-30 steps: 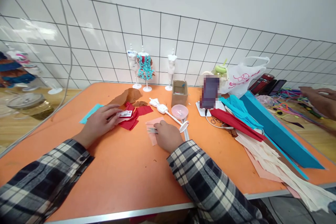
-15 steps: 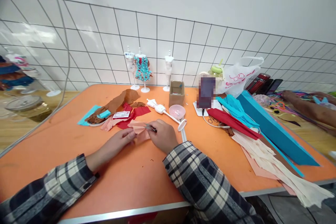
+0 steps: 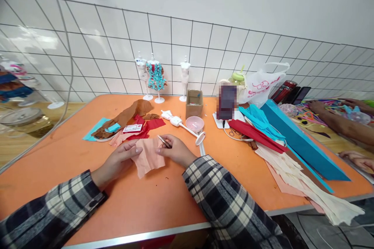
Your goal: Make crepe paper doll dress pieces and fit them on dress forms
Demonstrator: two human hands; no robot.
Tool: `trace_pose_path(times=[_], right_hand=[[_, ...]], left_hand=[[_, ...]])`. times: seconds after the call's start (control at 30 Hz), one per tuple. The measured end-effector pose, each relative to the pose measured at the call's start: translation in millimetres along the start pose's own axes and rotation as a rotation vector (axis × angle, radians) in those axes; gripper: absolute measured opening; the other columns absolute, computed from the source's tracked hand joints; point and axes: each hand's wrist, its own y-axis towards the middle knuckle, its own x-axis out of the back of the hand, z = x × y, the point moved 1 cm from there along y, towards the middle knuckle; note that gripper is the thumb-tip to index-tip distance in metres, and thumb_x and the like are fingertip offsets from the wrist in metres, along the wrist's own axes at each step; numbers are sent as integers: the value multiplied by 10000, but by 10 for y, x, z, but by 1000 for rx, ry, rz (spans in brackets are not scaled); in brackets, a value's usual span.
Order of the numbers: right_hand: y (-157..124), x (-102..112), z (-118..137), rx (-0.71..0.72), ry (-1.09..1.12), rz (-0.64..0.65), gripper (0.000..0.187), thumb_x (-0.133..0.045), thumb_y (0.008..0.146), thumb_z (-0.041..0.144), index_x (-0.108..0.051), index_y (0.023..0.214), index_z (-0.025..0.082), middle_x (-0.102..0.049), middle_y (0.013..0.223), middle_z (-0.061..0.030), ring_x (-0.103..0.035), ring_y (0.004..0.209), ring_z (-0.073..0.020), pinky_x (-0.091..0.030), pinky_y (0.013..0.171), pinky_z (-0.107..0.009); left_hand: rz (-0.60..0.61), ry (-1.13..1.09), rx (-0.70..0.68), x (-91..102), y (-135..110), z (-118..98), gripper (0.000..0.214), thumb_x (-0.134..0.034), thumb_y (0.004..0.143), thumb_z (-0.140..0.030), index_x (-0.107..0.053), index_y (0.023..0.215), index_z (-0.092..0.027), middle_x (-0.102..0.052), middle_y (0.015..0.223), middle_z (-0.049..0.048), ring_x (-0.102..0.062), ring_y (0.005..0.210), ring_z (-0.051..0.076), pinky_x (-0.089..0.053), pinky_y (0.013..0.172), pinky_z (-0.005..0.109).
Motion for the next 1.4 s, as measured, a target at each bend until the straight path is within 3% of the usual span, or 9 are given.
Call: trace_pose_path(times=[0.13,0.23,0.4,0.63,0.83,0.93,1.07,1.23,1.4], right_hand=[[-1,104,38,-87,38,-58,199,-648,687,202,-596,878,189,-492,681,49,-471,604,-102,-372,559,-215],[-12,78,71,-80,30,15,261,-581,632,143,-608,888,184,-557,757,25,-530,705,-134,-405,634,-239],[-44,-84,78,13,-60,22,296,-558,661,139,-639,944,175,-593,849,7,-541,772,-138,-412,697,-252],[-9,26,8,-175,169,-91,325,-648,742,316,-612,1040,192,-435,584,79,-270,412,-47,-176,385,-170],[-31,43,37,-216,351,-66,483,-573,794,651,-578,897,179,-475,632,61,-199,385,-26,-67,329,-162],[-36,42,15,-156,240,-144,465,-588,812,624,-585,953,181,-507,665,47,-248,397,-29,-133,328,-155],[-57,-30,5,-178,281,-48,470,-553,828,636,-564,934,178,-567,745,10,-251,412,-32,-141,331,-167],[-102,-142,55,-163,212,-109,415,-631,797,560,-507,976,207,-513,733,46,-240,431,-36,-126,352,-168],[-85,-118,84,-31,-168,-193,324,-686,741,311,-520,993,193,-527,698,47,-441,552,-92,-335,485,-206]], left_hand=[[131,226,156,122,10,-138,235,-760,729,-371,-732,798,-148,-731,752,65,-671,672,202,-508,619,264],[318,322,260,116,9,-215,338,-778,699,-435,-745,913,-176,-746,941,92,-683,867,258,-526,725,296],[279,288,272,-62,-30,-147,369,-789,701,-410,-730,983,-179,-753,971,84,-686,872,241,-521,746,283],[249,-47,496,-24,-163,-143,275,-825,675,-336,-755,849,-134,-754,767,85,-686,619,179,-527,577,238],[49,-188,417,-25,-59,-76,248,-750,773,-301,-746,956,-134,-770,840,112,-727,718,225,-577,688,295],[-7,-314,226,-10,10,-72,295,-697,811,-229,-703,1092,-142,-754,1034,126,-718,937,254,-565,847,334],[-42,-293,28,46,60,-73,400,-708,773,-117,-658,1164,-181,-695,1214,99,-662,1092,253,-547,908,315],[-4,-176,-13,-9,49,-6,498,-751,741,-111,-623,1215,-197,-663,1276,99,-616,1171,277,-506,989,348],[76,-246,44,-48,14,68,487,-740,774,-152,-623,1241,-225,-656,1290,91,-626,1160,264,-526,949,333]])
